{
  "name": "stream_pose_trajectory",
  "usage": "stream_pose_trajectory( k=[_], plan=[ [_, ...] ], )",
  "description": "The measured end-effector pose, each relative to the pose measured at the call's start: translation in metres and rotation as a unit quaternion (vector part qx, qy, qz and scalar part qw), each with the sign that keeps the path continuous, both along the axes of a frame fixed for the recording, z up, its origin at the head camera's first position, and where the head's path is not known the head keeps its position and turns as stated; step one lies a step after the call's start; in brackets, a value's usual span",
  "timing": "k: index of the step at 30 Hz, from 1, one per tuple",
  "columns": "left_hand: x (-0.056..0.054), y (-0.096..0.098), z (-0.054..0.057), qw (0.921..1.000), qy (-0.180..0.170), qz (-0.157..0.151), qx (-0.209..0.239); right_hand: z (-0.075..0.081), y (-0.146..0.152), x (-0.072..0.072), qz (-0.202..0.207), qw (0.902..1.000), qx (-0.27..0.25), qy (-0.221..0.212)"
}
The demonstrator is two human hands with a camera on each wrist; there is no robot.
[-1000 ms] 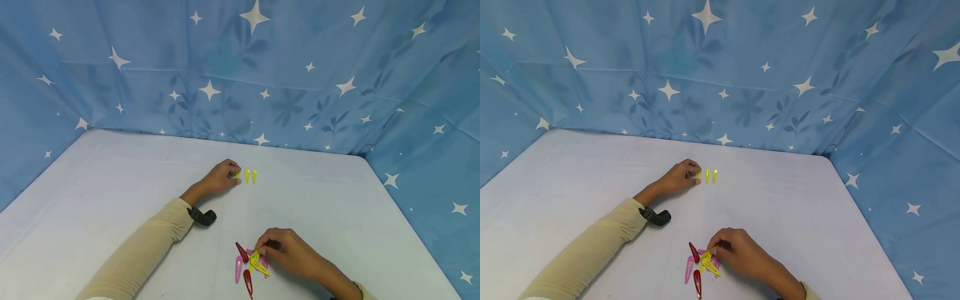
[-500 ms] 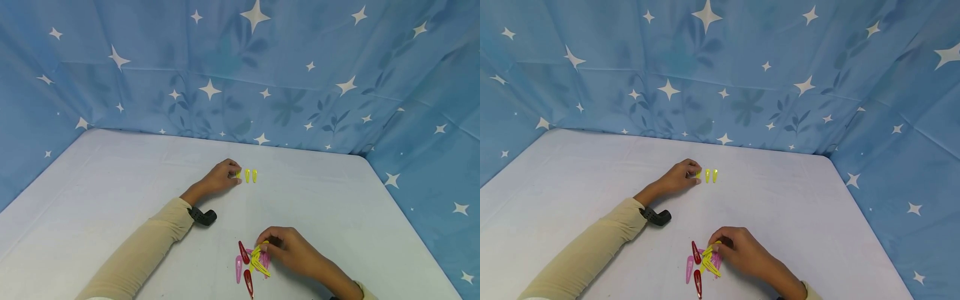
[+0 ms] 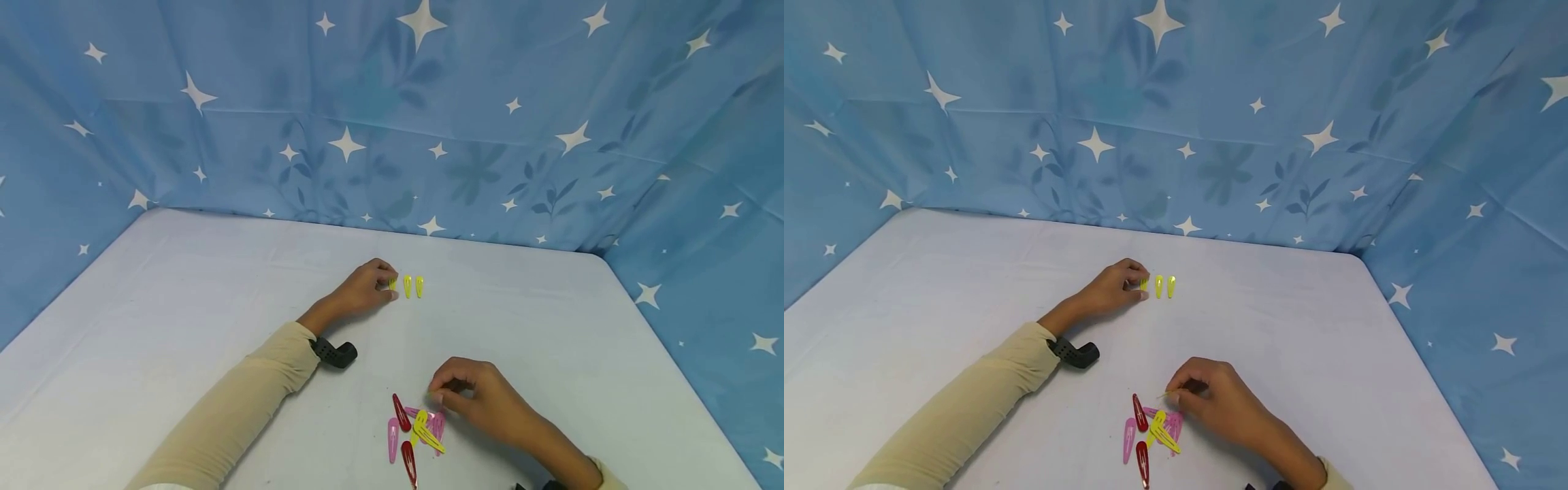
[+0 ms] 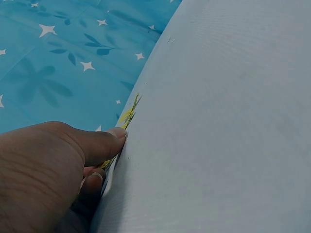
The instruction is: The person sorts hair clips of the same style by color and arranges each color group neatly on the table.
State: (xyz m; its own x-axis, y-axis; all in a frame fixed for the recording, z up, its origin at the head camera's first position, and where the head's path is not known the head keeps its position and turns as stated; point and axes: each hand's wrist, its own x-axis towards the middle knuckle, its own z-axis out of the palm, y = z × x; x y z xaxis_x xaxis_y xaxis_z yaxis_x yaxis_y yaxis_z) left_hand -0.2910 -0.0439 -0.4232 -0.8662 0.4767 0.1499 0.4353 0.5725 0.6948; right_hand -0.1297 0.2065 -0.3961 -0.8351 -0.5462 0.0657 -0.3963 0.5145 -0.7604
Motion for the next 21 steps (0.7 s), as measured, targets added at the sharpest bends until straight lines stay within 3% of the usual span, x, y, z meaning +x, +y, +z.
stream_pose_trajectory(
  k=[5,13,21],
  plan=[
    [0.0,0.0,-0.001,1.0,0.0,0.001,0.003,-0.001,0.002,-0.004,-0.006,0.9993,-0.018,0.032],
    [0.001,0.0,0.0,1.0,0.006,0.0,-0.003,-0.001,0.004,-0.01,-0.009,0.9987,0.003,0.05],
    [0.002,-0.001,0.002,1.0,0.005,-0.003,0.002,0.002,0.002,-0.014,-0.039,0.9963,0.046,0.062]
  ],
)
